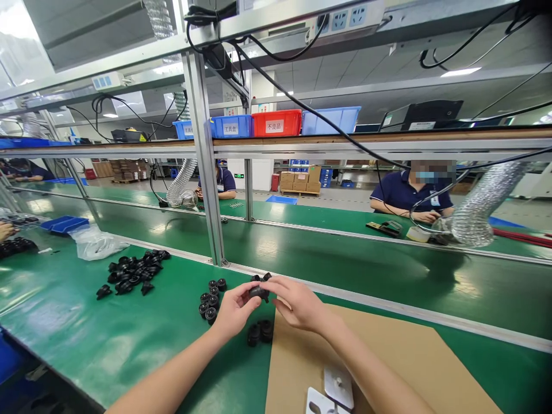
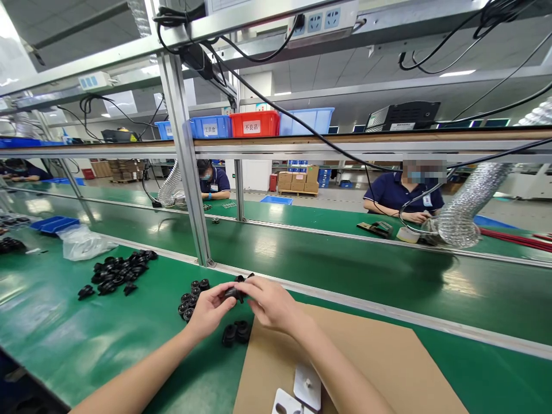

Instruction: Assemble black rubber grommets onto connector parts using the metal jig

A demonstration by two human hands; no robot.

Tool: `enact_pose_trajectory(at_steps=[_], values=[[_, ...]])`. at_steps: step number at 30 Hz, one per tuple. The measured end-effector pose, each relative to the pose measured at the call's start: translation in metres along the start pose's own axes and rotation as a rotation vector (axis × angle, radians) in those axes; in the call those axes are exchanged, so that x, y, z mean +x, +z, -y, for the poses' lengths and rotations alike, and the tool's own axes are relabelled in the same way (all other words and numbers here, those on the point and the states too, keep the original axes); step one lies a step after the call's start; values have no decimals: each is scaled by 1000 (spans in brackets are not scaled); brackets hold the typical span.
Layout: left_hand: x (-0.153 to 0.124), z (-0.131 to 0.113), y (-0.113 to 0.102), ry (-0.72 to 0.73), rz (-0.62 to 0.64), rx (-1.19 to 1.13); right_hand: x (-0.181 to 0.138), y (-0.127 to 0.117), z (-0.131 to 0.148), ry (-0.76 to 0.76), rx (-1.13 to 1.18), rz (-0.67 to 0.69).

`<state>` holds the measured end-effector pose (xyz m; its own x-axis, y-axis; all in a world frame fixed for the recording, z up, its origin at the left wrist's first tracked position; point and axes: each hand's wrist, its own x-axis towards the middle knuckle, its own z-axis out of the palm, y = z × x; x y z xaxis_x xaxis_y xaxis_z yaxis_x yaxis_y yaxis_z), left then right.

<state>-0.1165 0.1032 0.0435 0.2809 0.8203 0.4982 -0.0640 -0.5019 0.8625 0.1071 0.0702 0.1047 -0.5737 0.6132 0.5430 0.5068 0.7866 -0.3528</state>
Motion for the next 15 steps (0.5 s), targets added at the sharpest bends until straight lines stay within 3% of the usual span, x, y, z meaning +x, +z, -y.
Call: enact_pose_trajectory(at_steps=[2,6,8,12,15], values=[[-1,-2,0,58,-3,58,0,4,-2,17,33,-5],[-1,-5,-3,208,-16,184,5,21,2,312,371,-109],[0,-5,-4,200,-35,169,6,26,4,394,481,-146],[1,-4,-4,60,-58,106,7,27,2,400,484,-176],[1,-4,-5,146,-59,173,6,24,0,392,476,-191]])
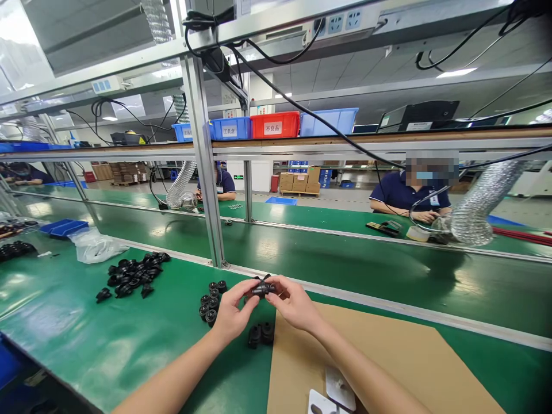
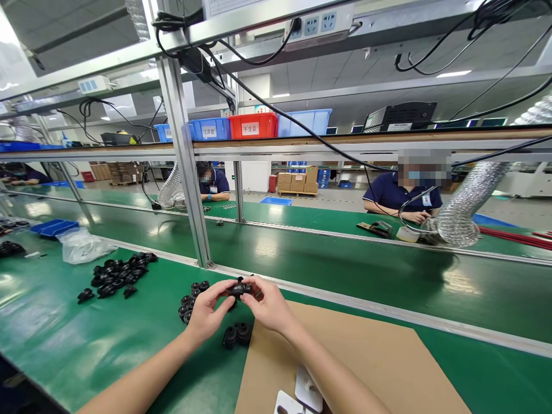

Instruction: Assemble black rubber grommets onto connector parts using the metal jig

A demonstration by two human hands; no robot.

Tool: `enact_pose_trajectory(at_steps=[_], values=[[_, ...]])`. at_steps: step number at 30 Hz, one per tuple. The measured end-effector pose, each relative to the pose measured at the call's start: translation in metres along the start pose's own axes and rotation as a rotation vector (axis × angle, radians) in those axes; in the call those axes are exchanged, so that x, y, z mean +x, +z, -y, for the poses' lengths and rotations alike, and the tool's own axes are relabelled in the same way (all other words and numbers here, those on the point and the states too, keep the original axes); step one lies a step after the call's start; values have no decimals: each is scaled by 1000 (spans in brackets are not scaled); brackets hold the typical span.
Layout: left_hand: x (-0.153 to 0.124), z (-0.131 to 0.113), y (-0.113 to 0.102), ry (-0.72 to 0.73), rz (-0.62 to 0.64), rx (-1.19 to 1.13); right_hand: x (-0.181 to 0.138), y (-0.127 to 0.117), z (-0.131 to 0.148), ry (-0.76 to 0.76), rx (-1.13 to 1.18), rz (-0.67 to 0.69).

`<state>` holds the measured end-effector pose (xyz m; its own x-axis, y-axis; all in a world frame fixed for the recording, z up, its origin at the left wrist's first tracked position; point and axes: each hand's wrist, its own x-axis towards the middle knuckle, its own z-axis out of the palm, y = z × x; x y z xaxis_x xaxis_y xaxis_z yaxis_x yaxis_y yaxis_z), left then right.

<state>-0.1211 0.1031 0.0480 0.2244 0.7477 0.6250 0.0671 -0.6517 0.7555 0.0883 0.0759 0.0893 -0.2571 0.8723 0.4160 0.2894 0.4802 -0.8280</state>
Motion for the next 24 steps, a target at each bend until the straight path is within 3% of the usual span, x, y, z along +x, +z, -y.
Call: enact_pose_trajectory(at_steps=[2,7,12,15,18,24], values=[[0,0,0,27,-10,-16,0,-2,0,-14,-3,-4],[0,2,0,-84,-13,-66,0,-3,1,-60,-29,17],[1,-1,-1,133,-25,67,1,1,-3,-21,-38,-9],[9,-2,-13,175,4,351,2,-2,-11,2,-266,-2],[25,5,-36,5,-23,725,-1,-7,-18,-6,-492,69],[41,27,-74,-333,8,1034,-12,-6,-22,-58,-498,269]])
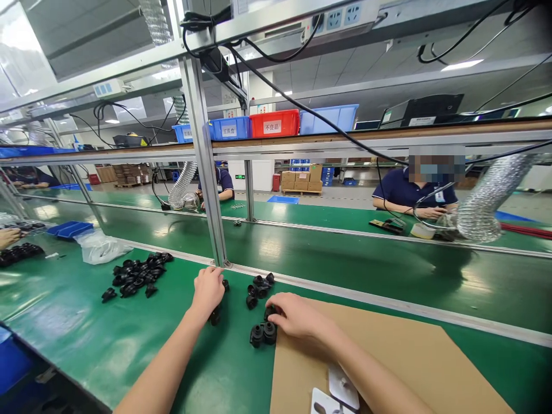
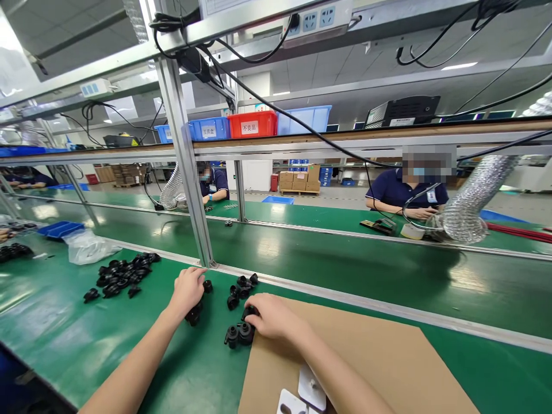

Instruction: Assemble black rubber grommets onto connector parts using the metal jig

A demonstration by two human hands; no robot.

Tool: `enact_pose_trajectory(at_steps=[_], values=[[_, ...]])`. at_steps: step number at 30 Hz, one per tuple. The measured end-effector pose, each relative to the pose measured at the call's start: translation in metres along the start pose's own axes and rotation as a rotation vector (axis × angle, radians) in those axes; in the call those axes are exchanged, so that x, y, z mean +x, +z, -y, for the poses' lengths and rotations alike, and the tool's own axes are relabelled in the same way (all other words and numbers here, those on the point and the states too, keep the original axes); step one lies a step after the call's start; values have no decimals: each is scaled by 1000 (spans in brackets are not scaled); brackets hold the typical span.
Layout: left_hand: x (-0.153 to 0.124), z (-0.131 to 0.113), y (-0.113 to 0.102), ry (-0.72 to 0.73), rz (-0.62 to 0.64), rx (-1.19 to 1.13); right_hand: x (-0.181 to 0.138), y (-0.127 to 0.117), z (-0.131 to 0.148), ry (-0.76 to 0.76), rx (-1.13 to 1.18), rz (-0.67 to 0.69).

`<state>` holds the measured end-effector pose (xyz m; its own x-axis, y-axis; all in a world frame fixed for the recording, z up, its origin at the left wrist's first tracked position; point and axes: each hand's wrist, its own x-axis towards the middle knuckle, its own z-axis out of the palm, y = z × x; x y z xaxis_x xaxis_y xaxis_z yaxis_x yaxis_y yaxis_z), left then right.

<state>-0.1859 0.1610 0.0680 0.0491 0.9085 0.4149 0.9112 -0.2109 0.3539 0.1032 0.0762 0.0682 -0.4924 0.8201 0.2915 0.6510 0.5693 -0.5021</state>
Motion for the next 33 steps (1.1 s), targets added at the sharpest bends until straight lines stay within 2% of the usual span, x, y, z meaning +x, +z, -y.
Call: enact_pose_trajectory(at_steps=[3,7,10,13,19,24,27,29,33], values=[[-2,4,5,-44,82,101,4,2,-7,-10,38,21],[-11,-1,15,-34,129,187,17,6,-36,103,-18,-135],[-13,-4,20,-30,136,216,28,14,-62,153,-80,-176],[-11,-2,23,-46,121,225,35,21,-78,141,-103,-173],[-8,2,24,-66,89,179,35,20,-87,97,-41,-209],[-6,0,22,-45,29,11,40,23,-93,113,-21,-209],[-8,-8,19,33,1,-187,41,25,-95,150,-39,-220],[-12,-17,19,107,29,-355,40,23,-93,144,-58,-232],[-28,-39,23,225,135,-641,38,10,-79,38,-101,-230]])
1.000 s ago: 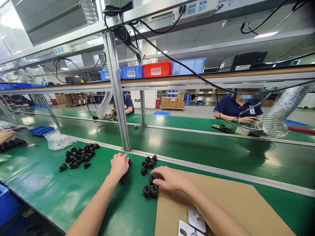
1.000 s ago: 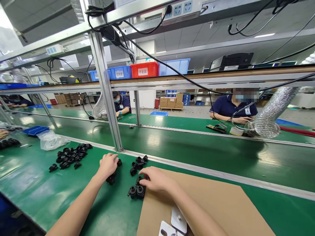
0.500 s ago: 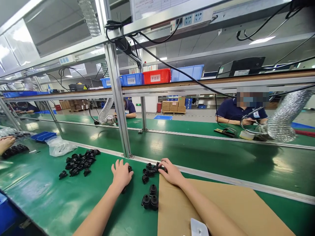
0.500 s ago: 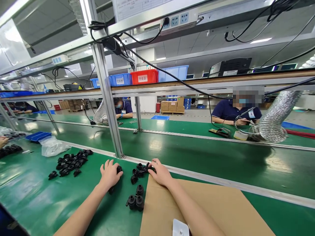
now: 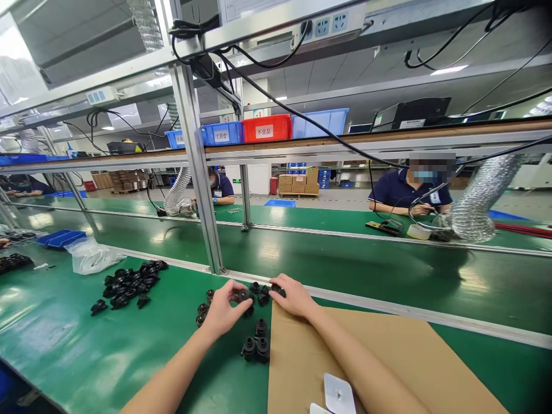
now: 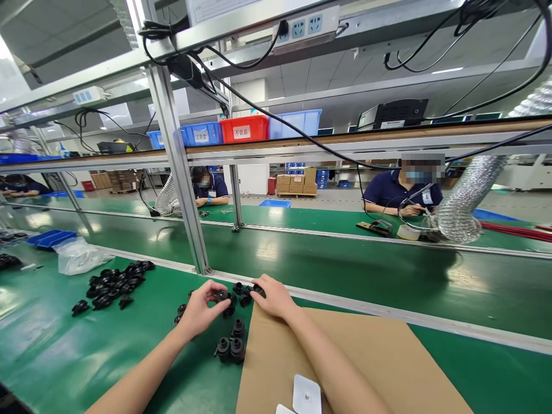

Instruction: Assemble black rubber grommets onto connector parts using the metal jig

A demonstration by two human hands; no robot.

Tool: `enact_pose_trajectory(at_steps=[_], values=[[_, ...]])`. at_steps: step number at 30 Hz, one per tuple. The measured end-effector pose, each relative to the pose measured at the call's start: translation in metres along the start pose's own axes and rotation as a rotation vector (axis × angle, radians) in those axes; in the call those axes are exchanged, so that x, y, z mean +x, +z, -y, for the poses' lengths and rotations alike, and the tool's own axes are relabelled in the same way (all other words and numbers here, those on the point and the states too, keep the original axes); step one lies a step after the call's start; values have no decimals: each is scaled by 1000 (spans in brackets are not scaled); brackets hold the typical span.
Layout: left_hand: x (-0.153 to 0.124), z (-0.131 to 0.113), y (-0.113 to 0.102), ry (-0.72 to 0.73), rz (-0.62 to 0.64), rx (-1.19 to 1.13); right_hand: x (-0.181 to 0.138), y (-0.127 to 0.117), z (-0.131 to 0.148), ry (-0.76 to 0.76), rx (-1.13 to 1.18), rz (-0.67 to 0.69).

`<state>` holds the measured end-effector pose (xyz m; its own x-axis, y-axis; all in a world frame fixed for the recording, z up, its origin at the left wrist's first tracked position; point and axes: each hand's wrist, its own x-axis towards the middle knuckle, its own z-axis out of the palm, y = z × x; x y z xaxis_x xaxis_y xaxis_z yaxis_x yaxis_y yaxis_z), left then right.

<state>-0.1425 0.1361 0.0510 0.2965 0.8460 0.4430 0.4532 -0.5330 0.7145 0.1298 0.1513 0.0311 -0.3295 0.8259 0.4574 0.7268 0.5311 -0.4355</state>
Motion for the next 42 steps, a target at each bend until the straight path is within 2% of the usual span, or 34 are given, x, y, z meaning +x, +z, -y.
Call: enact_pose_trajectory(at_steps=[3,9,15,20,26,29,33,42], values=[[-8,-9,13,40,21,-114,4,-11,14,-91,-7,21],[-12,-12,22,-9,-44,-506,15,-23,39,-240,26,33],[-11,-10,21,10,-71,-549,16,-32,55,-320,28,-24],[-10,-7,23,42,-64,-606,17,-35,59,-331,66,-49],[-10,-6,28,33,-48,-676,18,-22,62,-187,461,-52],[-10,-8,29,0,-63,-741,18,-16,66,-132,562,-55],[-8,-12,27,-25,-118,-745,18,-18,72,-132,571,-53],[-11,-10,25,-39,-147,-696,16,-31,75,-210,436,16]])
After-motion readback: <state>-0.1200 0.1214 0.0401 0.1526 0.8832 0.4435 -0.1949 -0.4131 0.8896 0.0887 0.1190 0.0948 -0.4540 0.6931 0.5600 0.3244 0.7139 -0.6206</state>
